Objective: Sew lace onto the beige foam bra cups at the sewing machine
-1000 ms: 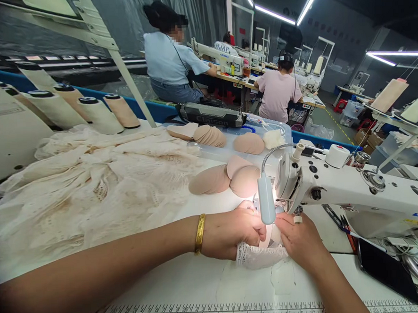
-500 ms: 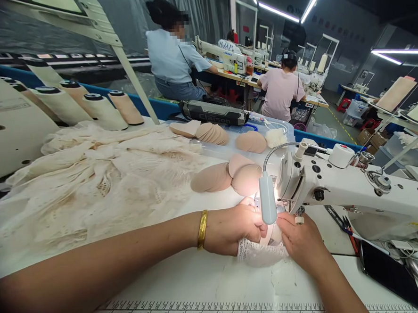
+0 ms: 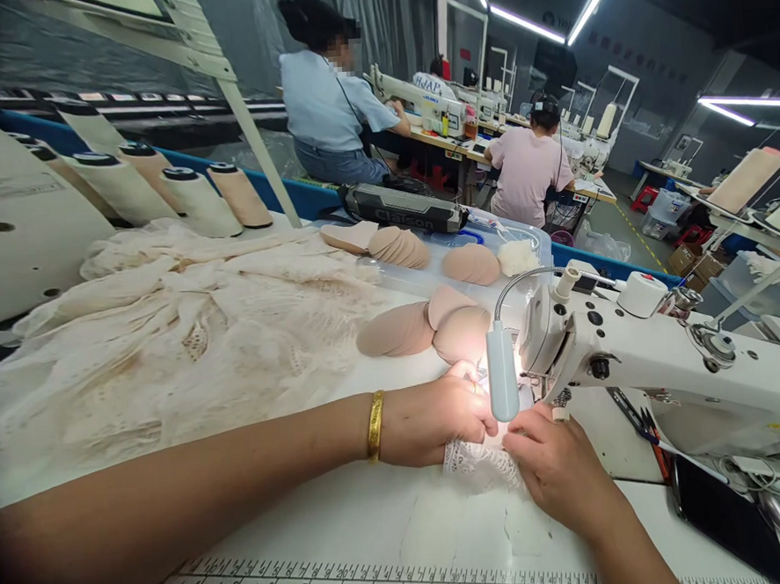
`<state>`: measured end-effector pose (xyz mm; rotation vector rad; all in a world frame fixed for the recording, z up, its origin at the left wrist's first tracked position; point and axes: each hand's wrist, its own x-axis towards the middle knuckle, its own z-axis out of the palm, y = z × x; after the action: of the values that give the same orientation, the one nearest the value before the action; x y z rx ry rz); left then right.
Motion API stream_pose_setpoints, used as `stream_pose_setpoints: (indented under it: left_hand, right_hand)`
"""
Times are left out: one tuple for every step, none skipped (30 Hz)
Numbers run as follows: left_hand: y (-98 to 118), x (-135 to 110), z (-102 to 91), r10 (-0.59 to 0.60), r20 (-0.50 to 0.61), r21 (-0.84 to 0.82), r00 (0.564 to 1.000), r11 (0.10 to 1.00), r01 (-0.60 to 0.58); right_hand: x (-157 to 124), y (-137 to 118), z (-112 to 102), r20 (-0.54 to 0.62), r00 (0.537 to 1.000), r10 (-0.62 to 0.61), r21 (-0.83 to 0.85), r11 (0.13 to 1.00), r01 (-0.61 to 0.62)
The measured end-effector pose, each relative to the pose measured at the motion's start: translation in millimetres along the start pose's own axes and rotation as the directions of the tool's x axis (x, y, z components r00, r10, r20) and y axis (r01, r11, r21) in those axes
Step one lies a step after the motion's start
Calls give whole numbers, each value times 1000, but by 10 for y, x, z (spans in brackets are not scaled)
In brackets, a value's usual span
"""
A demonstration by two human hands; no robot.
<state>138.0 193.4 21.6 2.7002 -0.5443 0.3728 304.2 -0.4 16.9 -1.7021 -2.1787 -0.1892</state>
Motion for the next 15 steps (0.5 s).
stream_pose_setpoints:
  left_hand:
    - [-3,-5,9,8,-6,10,1000,1000,-8]
    - [-7,-5,16,12,-13,21,1000,1000,-12]
    - [-14,-3,21,13,-20,31,1000,999,-13]
    - [-23,2,26,13,-28,39,1000,999,-12]
    - [-34,9,30,12,-36,47,999,999,-11]
    - [-47,16,34,10,-44,59,999,998,-8]
    - [-60,23,38,8,-50,74,999,997,-4]
    - [-73,30,42,5,-54,93,999,996,0]
    - [-86,36,46,2,-57,112,998,994,4]
    - [-97,42,48,-1,-60,127,998,992,9]
    - [-108,47,50,-3,-67,139,998,990,13]
    - [-117,51,51,-4,-76,147,997,989,15]
    - [-124,54,52,-1,-87,154,996,988,14]
    - [-131,56,53,6,-98,164,995,986,10]
    - [-137,58,55,20,-106,181,994,983,0]
  right_hand:
    - [6,-15,-12,14,1000,-11,24,1000,11]
    - [11,-24,-19,21,1000,-17,45,999,16]
    - [13,-28,-23,24,1000,-20,64,998,19]
    - [15,-29,-23,23,999,-23,80,997,21]
    - [16,-27,-22,19,999,-26,93,995,24]
    - [16,-23,-19,15,999,-28,102,994,26]
    - [15,-18,-15,12,999,-30,109,994,28]
    - [15,-13,-11,10,999,-31,113,993,30]
    - [13,-8,-7,9,999,-31,114,993,30]
    - [10,-2,-2,11,1000,-28,113,993,27]
    - [6,5,2,13,1000,-24,110,994,22]
    - [2,12,7,16,1000,-19,104,994,17]
    - [-3,20,10,18,1000,-15,97,995,13]
    - [-8,27,13,18,1000,-13,88,996,12]
    - [-12,34,15,19,1000,-12,81,997,10]
